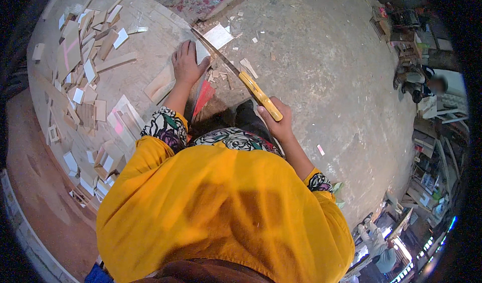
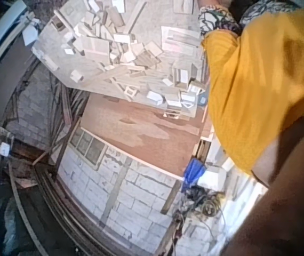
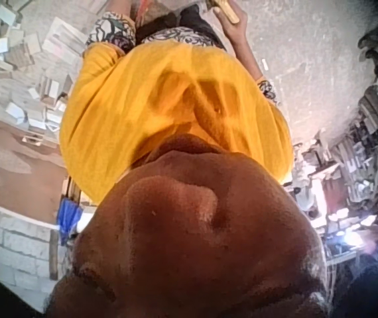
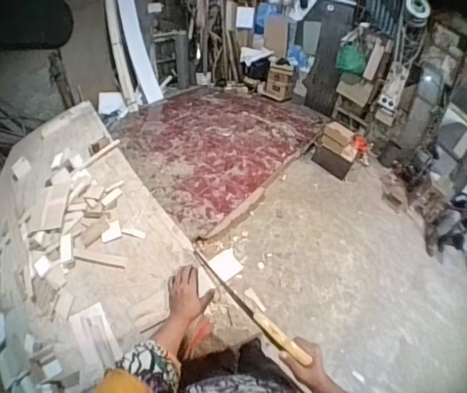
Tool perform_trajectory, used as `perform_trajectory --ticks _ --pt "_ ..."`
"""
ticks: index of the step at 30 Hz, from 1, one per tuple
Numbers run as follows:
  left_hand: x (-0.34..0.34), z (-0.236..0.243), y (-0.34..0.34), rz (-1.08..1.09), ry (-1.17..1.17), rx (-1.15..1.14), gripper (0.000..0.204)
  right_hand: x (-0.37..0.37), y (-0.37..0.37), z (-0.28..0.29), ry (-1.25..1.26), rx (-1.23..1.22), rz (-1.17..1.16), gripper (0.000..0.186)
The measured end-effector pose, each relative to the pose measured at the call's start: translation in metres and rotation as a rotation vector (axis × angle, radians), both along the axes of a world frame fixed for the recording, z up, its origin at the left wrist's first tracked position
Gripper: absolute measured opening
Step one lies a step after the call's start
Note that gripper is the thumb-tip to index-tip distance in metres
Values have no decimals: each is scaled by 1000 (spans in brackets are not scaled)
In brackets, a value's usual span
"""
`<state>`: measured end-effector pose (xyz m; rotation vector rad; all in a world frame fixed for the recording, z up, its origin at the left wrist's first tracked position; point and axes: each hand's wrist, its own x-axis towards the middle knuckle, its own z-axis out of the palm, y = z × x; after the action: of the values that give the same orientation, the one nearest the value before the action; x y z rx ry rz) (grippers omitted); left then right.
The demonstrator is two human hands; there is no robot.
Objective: The person is using a hand saw to cut a small piece of wood on a workbench in a workshop environment.
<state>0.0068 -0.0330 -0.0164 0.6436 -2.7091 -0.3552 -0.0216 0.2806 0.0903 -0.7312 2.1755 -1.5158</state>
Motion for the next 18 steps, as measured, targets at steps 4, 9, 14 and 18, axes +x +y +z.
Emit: perform_trajectory --ticks 4,9,14,18 --pt "-1 -2 0 1 9 -18 70 -4 2 2 10 -5 32 18" --pt "-3 3 2 -1 -30 10 70 -1 10 -3 22 13 15 19" --pt "-9 -1 3 -7 -34 40 71 1 8 -6 5 -33 -44 22" --pt "-9 0 4 -2 -32 58 72 1 13 -4 94 40 -20 24"
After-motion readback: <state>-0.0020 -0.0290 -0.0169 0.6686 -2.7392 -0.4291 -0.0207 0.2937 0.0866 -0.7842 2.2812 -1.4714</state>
